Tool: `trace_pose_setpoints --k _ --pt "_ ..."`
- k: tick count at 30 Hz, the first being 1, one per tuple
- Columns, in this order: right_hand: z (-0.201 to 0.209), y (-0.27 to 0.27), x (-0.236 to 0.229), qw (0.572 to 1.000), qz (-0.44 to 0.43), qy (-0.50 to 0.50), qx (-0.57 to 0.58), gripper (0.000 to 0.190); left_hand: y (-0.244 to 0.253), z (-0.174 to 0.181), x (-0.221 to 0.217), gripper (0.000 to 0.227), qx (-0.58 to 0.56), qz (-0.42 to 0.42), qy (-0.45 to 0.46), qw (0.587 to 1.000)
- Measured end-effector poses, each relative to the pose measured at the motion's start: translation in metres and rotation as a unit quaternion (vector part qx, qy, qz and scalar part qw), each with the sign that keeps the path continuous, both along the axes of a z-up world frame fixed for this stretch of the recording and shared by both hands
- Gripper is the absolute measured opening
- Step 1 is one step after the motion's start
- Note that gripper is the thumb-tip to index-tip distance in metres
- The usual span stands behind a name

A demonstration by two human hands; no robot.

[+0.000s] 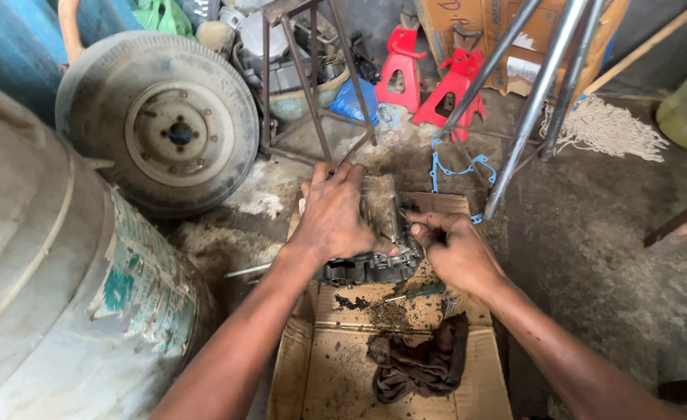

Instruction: The person cleans a metallic engine part by scraping off grime with a metal file and a screwdriver. They repeatedly scrape the surface and wipe away debris with a rag, working over a cardboard sheet in a cluttered workshop.

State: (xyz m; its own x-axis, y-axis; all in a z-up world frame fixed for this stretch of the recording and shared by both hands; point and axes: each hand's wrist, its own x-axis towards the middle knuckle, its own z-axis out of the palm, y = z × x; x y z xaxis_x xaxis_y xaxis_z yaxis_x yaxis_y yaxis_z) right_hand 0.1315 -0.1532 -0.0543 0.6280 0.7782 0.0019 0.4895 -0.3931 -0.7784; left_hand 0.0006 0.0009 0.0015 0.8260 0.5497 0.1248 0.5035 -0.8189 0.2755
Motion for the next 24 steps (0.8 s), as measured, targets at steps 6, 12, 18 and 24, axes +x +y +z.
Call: trace_pose_setpoints --k 6,12,18,24 --pt "-0.004 0.007 0.011 0.996 0.050 -0.061 0.045 0.031 0.003 -0.004 0.001 0.145 0.019 -0.016 -0.033 0.999" --pt "0.017 0.019 0.012 0.993 0.002 -0.103 -0.059 0.033 -0.001 -0.006 -0.005 0.138 0.008 -0.015 -0.028 0.999" --pt "0.021 0.010 0.002 0.994 0.026 -0.099 -0.043 0.028 -0.002 -0.008 -0.003 0.139 0.013 -0.013 -0.029 0.999" --pt "0.010 -0.001 -0.002 0.992 0.054 -0.111 0.034 0.034 -0.003 0.000 -0.001 0.141 0.017 0.000 -0.004 1.000"
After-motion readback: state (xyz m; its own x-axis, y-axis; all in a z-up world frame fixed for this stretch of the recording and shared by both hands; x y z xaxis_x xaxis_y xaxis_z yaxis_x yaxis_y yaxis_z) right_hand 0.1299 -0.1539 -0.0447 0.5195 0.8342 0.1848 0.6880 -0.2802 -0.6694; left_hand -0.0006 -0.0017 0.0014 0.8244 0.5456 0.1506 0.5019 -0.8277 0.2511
